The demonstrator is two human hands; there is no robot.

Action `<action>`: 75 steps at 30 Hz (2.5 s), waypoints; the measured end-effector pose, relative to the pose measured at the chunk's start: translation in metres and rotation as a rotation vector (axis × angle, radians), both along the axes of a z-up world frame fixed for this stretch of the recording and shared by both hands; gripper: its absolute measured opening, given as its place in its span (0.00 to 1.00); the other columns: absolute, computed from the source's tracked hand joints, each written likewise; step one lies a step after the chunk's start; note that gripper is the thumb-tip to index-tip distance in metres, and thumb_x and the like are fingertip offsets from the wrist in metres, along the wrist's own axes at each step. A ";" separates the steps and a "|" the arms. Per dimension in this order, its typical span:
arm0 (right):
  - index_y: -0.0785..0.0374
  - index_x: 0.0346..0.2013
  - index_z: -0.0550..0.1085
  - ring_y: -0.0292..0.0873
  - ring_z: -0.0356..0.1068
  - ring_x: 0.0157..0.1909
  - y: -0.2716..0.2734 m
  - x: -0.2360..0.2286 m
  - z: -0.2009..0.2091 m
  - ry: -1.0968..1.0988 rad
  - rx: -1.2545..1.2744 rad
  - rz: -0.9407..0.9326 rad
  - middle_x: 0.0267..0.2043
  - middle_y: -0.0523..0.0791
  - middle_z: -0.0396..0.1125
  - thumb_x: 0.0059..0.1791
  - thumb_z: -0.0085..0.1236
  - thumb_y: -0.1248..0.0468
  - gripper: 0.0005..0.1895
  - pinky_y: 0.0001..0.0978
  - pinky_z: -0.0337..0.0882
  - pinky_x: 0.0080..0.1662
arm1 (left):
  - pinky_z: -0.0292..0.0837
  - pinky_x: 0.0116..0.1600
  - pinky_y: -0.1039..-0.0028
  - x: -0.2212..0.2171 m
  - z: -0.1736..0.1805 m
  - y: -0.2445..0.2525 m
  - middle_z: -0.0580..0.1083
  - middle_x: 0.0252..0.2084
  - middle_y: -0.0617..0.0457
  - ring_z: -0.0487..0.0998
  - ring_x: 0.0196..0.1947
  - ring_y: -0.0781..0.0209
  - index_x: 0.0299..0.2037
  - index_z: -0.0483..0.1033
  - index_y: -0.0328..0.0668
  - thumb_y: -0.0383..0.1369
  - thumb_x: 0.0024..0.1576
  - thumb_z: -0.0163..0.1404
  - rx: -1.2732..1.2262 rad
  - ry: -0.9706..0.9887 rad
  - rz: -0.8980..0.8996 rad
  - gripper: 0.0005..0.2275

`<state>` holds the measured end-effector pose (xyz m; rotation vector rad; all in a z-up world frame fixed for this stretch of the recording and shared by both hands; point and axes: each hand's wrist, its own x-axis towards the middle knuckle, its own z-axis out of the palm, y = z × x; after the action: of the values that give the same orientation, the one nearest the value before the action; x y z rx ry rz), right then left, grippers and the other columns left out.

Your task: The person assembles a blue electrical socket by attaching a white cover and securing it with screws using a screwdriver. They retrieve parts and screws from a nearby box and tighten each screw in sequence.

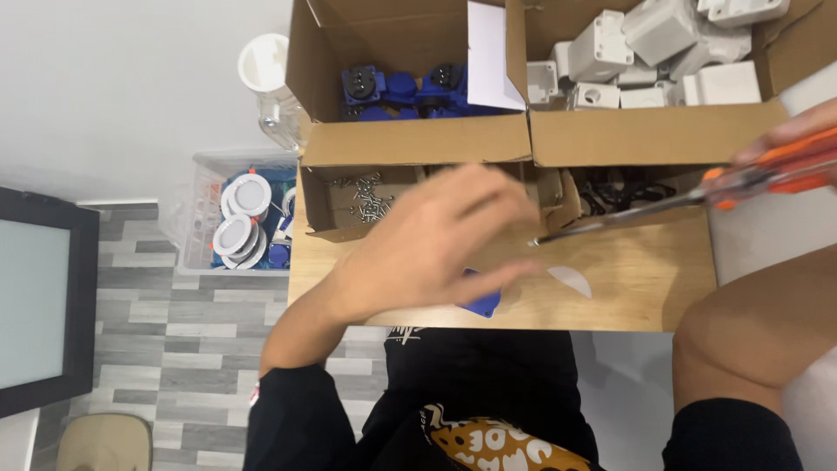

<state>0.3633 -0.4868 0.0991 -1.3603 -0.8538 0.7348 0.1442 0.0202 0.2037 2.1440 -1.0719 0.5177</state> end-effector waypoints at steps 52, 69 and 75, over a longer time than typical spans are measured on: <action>0.57 0.72 0.64 0.37 0.88 0.56 0.212 -0.130 0.139 -0.842 -0.384 0.053 0.63 0.42 0.80 0.51 0.56 0.66 0.33 0.16 0.87 0.33 | 0.69 0.75 0.61 0.026 -0.183 -0.013 0.75 0.69 0.49 0.75 0.70 0.51 0.71 0.65 0.41 0.43 0.76 0.34 -0.151 0.933 -0.463 0.20; 0.69 0.53 0.81 0.44 0.71 0.32 0.244 -0.128 0.118 -1.327 -0.027 -0.196 0.32 0.44 0.72 0.54 0.74 0.42 0.32 0.37 0.67 0.32 | 0.71 0.73 0.60 0.025 -0.187 -0.014 0.75 0.68 0.45 0.78 0.67 0.48 0.71 0.65 0.38 0.42 0.76 0.35 -0.155 0.875 -0.448 0.20; 0.54 0.76 0.57 0.58 0.76 0.84 0.210 -0.120 0.118 -0.566 -0.139 0.247 0.84 0.60 0.60 0.54 0.35 0.78 0.34 0.16 0.95 0.41 | 0.73 0.75 0.56 0.024 -0.191 -0.014 0.75 0.69 0.41 0.78 0.69 0.44 0.71 0.66 0.38 0.43 0.76 0.35 -0.159 0.811 -0.437 0.20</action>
<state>0.2435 -0.2773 0.2170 -1.6371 -1.4583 0.6080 0.1686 0.0057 0.0122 1.6443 -0.9245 -0.4322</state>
